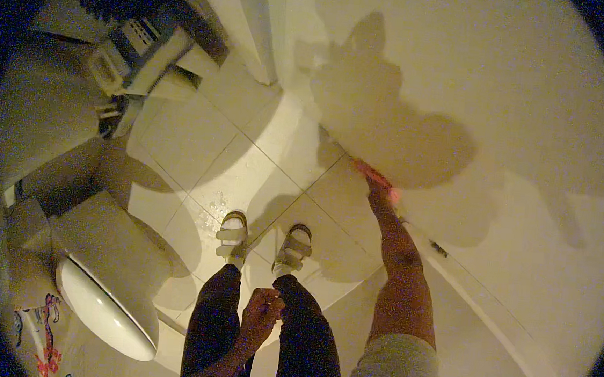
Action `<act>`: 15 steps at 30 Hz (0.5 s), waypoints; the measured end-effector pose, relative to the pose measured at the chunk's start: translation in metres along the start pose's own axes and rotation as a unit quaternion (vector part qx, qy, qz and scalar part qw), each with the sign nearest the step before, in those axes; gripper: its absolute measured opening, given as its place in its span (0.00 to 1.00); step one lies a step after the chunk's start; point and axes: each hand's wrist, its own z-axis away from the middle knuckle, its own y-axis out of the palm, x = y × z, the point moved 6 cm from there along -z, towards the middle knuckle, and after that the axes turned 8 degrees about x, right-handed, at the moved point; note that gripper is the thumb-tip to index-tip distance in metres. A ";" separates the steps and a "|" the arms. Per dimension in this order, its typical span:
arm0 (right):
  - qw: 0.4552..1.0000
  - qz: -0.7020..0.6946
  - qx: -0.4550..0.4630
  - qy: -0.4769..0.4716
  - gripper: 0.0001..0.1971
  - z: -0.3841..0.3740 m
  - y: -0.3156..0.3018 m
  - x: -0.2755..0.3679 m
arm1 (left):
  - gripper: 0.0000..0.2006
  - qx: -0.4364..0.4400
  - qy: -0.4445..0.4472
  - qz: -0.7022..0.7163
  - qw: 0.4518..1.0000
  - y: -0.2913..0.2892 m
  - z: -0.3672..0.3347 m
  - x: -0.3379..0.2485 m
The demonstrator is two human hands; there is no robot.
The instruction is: The person cleans the bathroom by wiping down the door, hair dryer, holder, towel rack, and shower walls with a cloth.
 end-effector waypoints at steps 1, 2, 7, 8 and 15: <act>0.993 -0.094 0.015 0.073 0.14 0.023 -0.042 -0.013 | 0.11 0.004 0.045 -0.014 0.999 0.011 -0.002 0.003; 0.978 -0.204 0.039 0.014 0.16 0.039 -0.053 0.030 | 0.11 -0.010 0.051 -0.025 0.998 0.004 0.005 0.011; 0.936 -0.332 0.116 -0.001 0.24 0.123 -0.198 0.208 | 0.11 -0.059 0.112 -0.187 0.974 0.003 0.064 -0.013; 0.936 -0.318 0.142 0.058 0.27 0.139 -0.230 0.240 | 0.10 -0.065 0.192 -0.259 0.944 0.012 0.081 -0.041; 0.841 -0.441 0.066 -0.308 0.30 0.193 -0.431 0.446 | 0.11 -0.004 0.358 -0.189 0.914 0.055 0.163 -0.231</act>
